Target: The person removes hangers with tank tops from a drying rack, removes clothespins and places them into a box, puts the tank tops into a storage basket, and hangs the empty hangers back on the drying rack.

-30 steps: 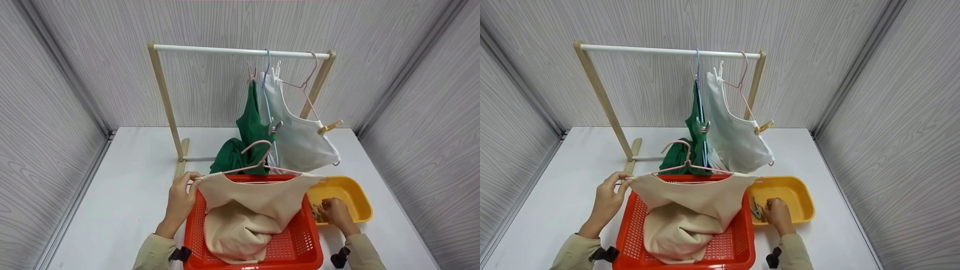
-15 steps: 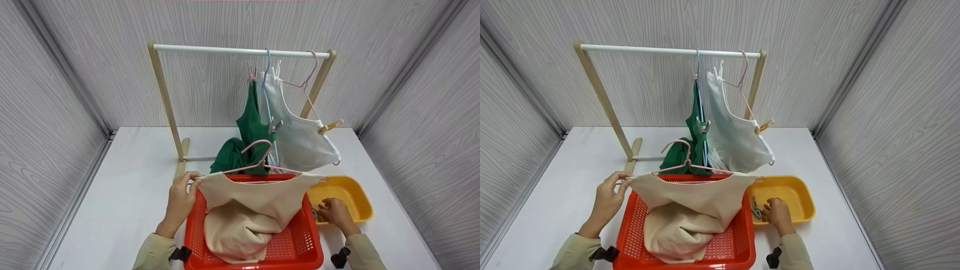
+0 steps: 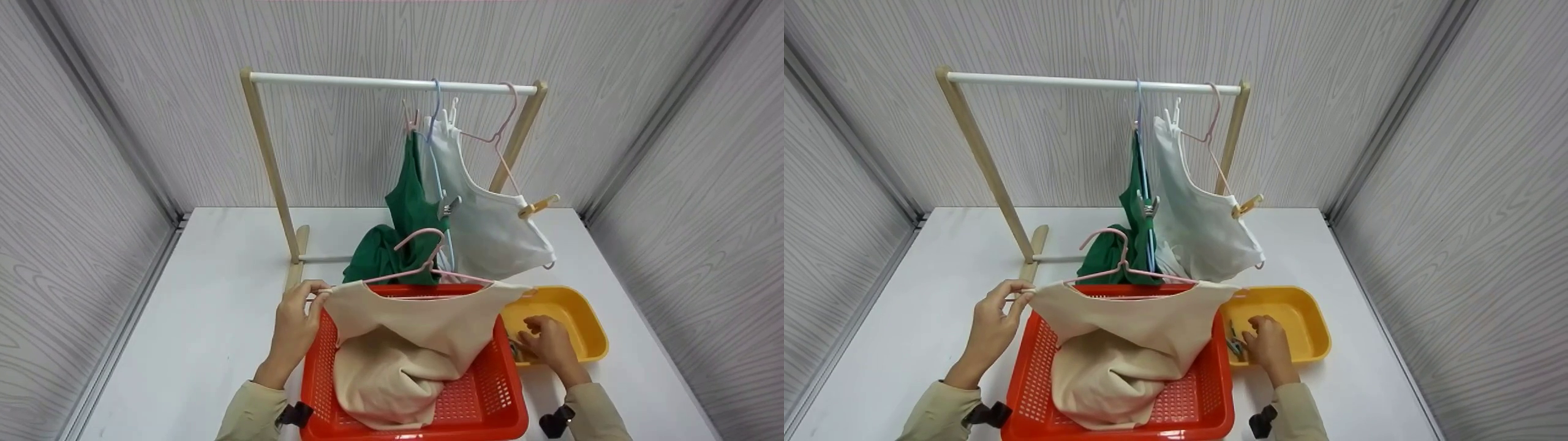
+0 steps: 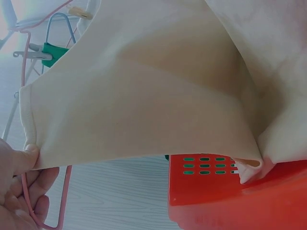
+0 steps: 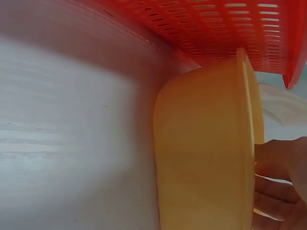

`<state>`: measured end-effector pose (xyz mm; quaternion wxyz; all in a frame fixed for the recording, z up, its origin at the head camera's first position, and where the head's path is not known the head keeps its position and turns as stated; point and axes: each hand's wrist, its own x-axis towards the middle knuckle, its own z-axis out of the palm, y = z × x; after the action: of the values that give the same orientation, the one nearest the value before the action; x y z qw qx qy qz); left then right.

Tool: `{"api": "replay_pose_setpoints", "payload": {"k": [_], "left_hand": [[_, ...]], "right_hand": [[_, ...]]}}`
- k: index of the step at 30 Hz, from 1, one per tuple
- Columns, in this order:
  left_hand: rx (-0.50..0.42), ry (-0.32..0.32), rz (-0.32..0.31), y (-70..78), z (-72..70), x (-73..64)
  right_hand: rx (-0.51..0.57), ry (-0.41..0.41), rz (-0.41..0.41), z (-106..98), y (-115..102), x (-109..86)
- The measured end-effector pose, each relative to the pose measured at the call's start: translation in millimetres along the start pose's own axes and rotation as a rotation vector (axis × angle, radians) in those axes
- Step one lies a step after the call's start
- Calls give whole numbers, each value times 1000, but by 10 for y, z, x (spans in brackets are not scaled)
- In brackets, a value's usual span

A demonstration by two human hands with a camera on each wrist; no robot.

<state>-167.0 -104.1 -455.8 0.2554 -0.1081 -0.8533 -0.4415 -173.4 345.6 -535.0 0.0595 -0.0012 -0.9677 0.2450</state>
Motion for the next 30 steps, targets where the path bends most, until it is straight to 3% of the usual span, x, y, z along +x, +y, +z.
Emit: {"api": "replay_pose_setpoints", "payload": {"k": [7, 21, 30], "left_hand": [[7, 13, 24, -11, 0, -2], [2, 0, 5, -7, -10, 2], [6, 4, -1, -3, -9, -3]], "right_hand": [[27, 83, -24, -39, -89, -22], [48, 346, -216, -215, -345, -85], [121, 474, -263, -360, -531, -95]]}}
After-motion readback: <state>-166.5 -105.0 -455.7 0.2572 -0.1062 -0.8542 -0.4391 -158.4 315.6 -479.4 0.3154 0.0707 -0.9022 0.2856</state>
